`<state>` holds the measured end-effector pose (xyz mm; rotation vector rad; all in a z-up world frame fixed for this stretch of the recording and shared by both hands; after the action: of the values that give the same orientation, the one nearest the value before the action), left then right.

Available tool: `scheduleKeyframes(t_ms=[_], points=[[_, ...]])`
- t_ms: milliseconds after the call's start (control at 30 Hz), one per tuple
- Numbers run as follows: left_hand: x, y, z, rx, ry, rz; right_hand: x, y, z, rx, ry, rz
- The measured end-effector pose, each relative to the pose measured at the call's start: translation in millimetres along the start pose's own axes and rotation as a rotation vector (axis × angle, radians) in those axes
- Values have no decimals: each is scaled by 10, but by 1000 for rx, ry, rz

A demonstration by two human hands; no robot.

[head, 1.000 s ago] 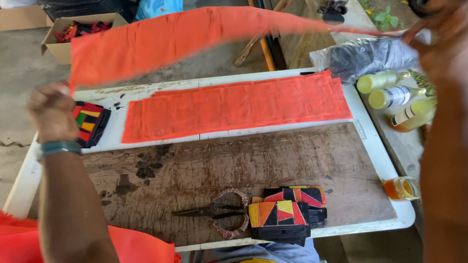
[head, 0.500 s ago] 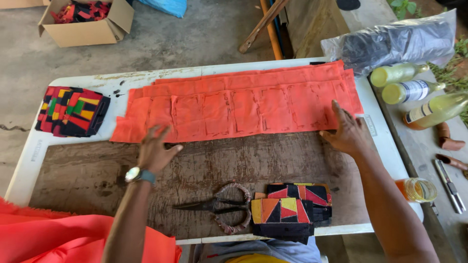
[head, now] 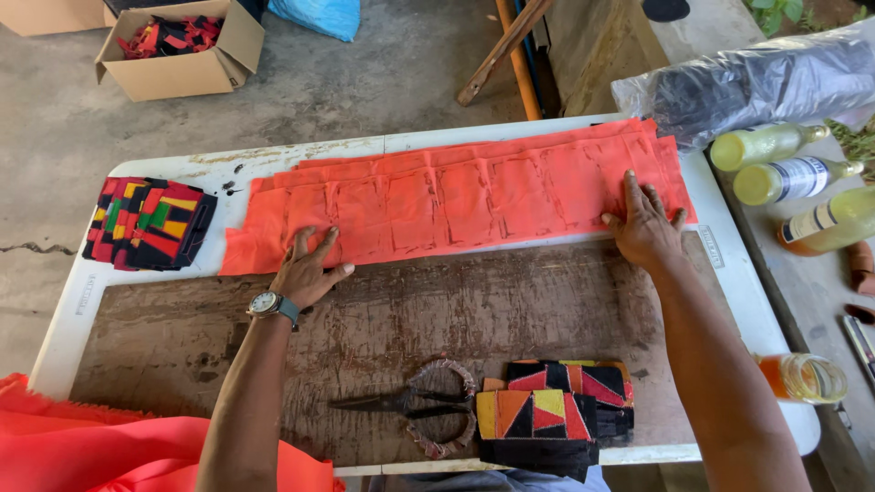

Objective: The person assembles small patterned fabric pouches on a white table. They use a metal rod to press seams, apply adhesive from a jar with a stick, and fold the pouches. Completed pouches are stacked on the table.

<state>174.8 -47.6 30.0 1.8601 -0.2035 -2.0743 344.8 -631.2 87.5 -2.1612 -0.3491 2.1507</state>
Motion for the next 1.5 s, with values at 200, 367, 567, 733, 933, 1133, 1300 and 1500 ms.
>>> scheduleKeyframes(t_ms=[200,367,567,733,933,1133,1300,1500], points=[[-231,124,-249,-9,-27,-66,-58,-110,-83,22,-11,-60],[-381,256,-342,15,100,-91,-209,95,-156,20,208,-191],[-136,205,-348,225,295,79,-114,419,-402,109,288,9],[-53,269,-572,221,602,177,64,429,-648,106,434,-377],[-32,251,-727,141,414,-22,-40,737,-872,139,586,-618],[139,63,-660,149,384,155,115,903,-598,295,422,-721],[-284,-120,-836,228,425,-386,166,908,-591,232,401,-763],[-537,-510,-649,75,249,-639,151,903,-564,155,441,-691]])
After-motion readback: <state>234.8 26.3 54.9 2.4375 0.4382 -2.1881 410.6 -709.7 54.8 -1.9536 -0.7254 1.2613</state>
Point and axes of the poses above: each hand's wrist, its own z-axis away from the middle knuckle, its own x-axis out of the palm, y = z × x, the point moved 1 cm from there along -z, towards the middle knuckle, and after that the axes turned 4 degrees about z, right-handed, at the moved point
